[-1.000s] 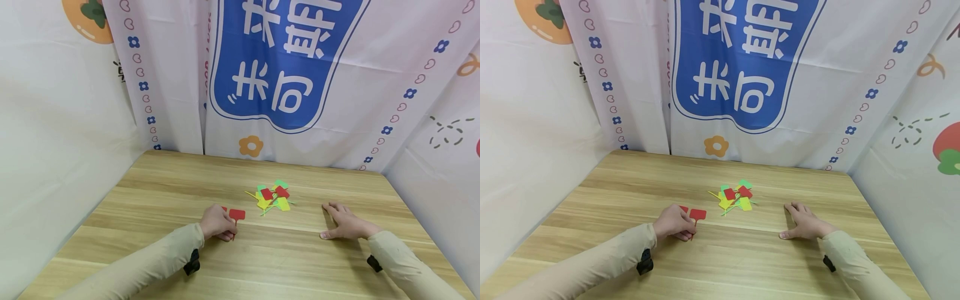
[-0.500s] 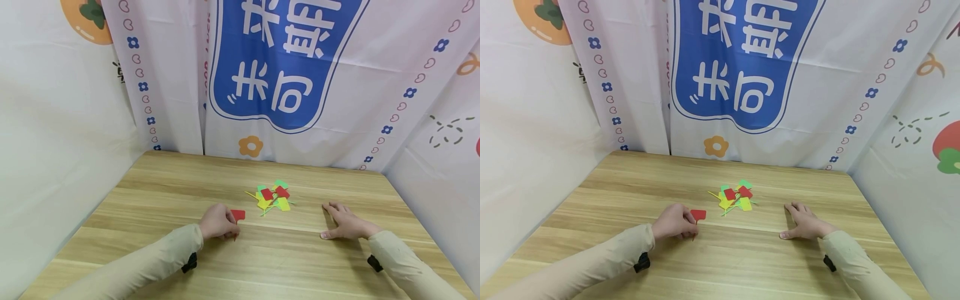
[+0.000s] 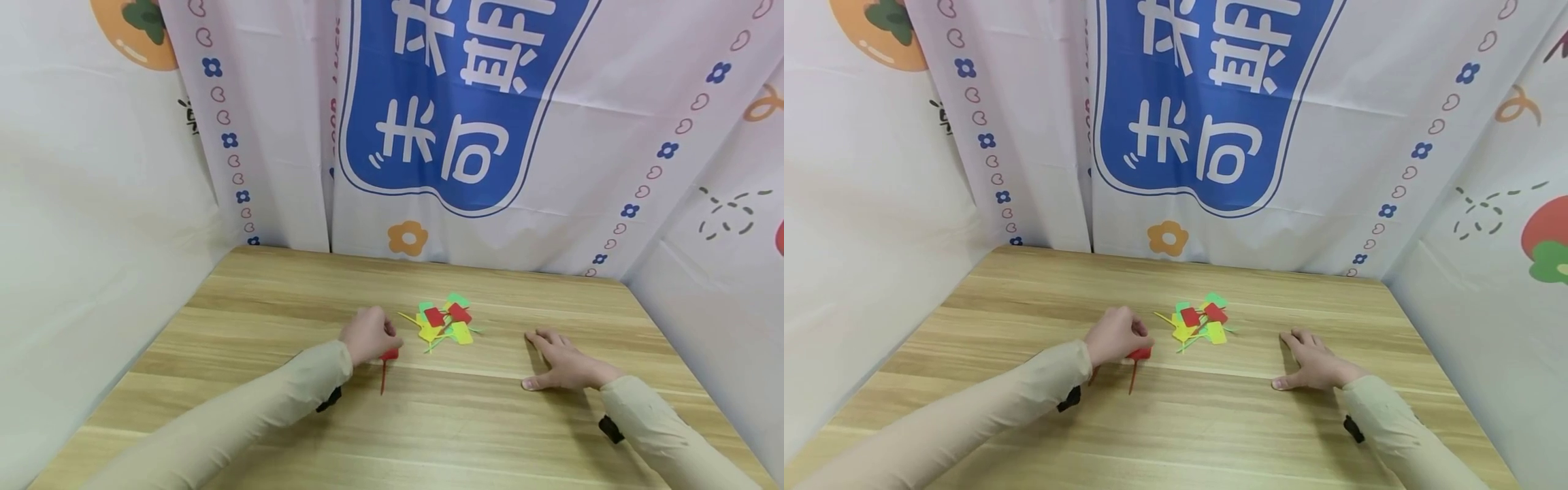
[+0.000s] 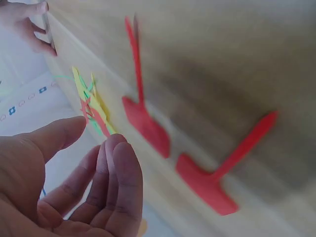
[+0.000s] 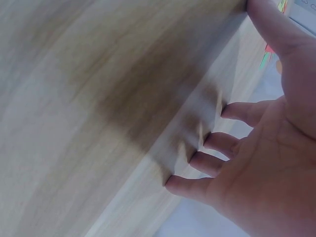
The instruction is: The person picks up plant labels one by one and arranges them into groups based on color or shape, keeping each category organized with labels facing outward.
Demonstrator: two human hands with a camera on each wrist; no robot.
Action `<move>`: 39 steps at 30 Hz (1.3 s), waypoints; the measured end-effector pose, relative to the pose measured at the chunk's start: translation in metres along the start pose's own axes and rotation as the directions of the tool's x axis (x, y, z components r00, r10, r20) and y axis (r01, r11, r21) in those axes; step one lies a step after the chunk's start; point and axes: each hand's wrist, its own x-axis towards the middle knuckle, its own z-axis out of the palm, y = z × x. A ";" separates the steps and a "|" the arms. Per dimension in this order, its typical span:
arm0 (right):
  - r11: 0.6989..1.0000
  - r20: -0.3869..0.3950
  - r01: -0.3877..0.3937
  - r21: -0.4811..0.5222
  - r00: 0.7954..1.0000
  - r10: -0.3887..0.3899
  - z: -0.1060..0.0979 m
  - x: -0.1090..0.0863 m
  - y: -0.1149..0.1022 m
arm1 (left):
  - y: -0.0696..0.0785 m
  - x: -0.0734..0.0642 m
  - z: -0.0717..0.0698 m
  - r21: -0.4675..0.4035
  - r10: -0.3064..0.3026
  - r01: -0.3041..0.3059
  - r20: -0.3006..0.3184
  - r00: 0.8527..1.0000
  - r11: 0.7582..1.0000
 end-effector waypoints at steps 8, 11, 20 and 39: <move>1.000 0.000 -0.002 0.014 1.000 0.002 0.000 0.000 -0.001 | 0.021 0.029 0.007 0.186 0.052 -0.055 0.019 0.998 0.981; 1.000 0.000 -0.003 0.019 1.000 0.003 0.000 0.001 0.000 | 0.026 0.040 0.011 0.245 0.059 -0.065 0.034 0.998 0.967; 0.999 0.005 -0.011 0.032 1.000 0.011 -0.001 0.001 -0.001 | 0.038 0.069 0.027 0.318 0.025 -0.045 0.067 0.997 0.947; 1.000 0.017 -0.012 0.017 1.000 0.012 -0.003 0.000 -0.003 | 0.054 0.098 0.065 0.501 -0.032 0.014 0.028 0.999 0.865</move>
